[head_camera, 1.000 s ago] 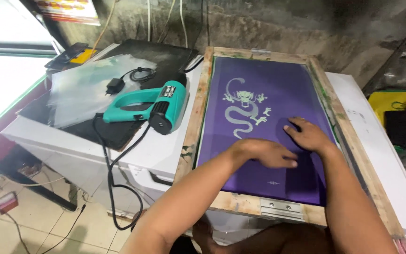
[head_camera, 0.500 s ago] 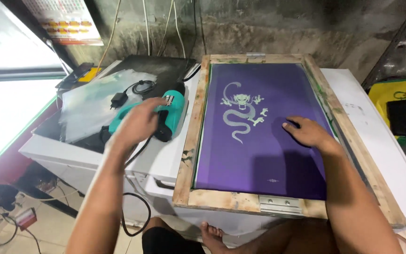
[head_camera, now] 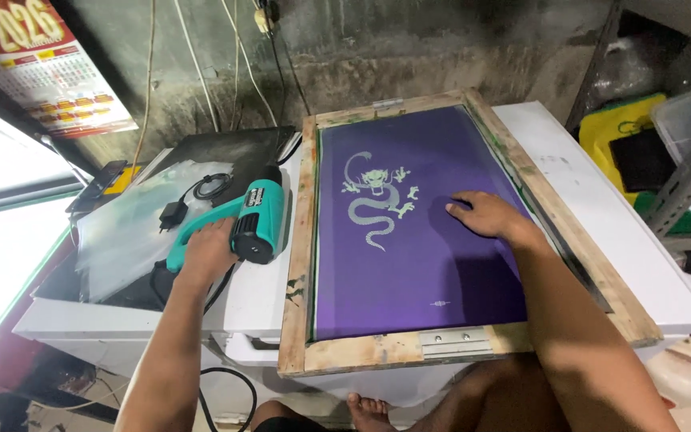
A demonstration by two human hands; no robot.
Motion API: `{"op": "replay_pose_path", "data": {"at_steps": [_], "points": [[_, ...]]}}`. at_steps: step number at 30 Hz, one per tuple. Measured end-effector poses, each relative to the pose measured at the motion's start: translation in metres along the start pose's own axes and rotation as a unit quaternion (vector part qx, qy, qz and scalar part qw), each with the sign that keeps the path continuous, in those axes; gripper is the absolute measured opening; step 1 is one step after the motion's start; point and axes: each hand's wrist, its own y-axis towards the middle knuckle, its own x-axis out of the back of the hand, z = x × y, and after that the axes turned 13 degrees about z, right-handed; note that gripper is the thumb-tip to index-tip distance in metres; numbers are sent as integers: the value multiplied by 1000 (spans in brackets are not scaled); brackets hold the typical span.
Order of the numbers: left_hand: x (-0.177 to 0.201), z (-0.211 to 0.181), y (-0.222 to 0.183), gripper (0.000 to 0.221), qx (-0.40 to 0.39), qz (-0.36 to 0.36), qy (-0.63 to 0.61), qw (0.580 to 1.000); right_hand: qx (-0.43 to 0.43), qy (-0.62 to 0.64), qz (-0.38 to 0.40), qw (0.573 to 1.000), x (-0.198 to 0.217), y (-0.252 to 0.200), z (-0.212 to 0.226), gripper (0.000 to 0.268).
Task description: Rubbing the surface of a screen printing frame with hands to check or smooth the emulsion, followed by picking up a heat gun.
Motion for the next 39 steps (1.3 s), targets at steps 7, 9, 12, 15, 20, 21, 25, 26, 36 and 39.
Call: {"op": "replay_pose_path", "data": {"at_steps": [7,9,12,15,20,21,25,26,36,39], "points": [[92,-41,-22,71,79,0,-96,992,11,8,-14,1000,3,-1,-3,62],[140,-56,-43,64,88,-4,-119,989,17,14,-12,1000,4,-5,1,62],[208,-77,-68,56,68,26,-141,987,17,5,-16,1000,5,-5,1,62],[237,-76,-62,59,60,35,-77,995,19,-4,-18,1000,1,6,-6,62],[283,-86,-48,61,-26,-10,-166,986,28,-14,-26,999,-4,12,-2,61],[290,-94,-45,61,-26,-10,-168,985,28,-16,-26,999,-3,12,-2,61],[317,-131,-33,61,-75,7,-172,982,28,-24,-24,999,-1,6,2,61],[323,-143,-30,62,-89,22,-157,983,25,-21,-22,999,-1,2,3,61],[379,-190,-40,65,-115,19,-78,990,18,-47,-27,998,-12,17,1,59],[375,-183,-36,68,-118,42,-110,986,16,-54,-34,998,-11,19,0,57]]}}
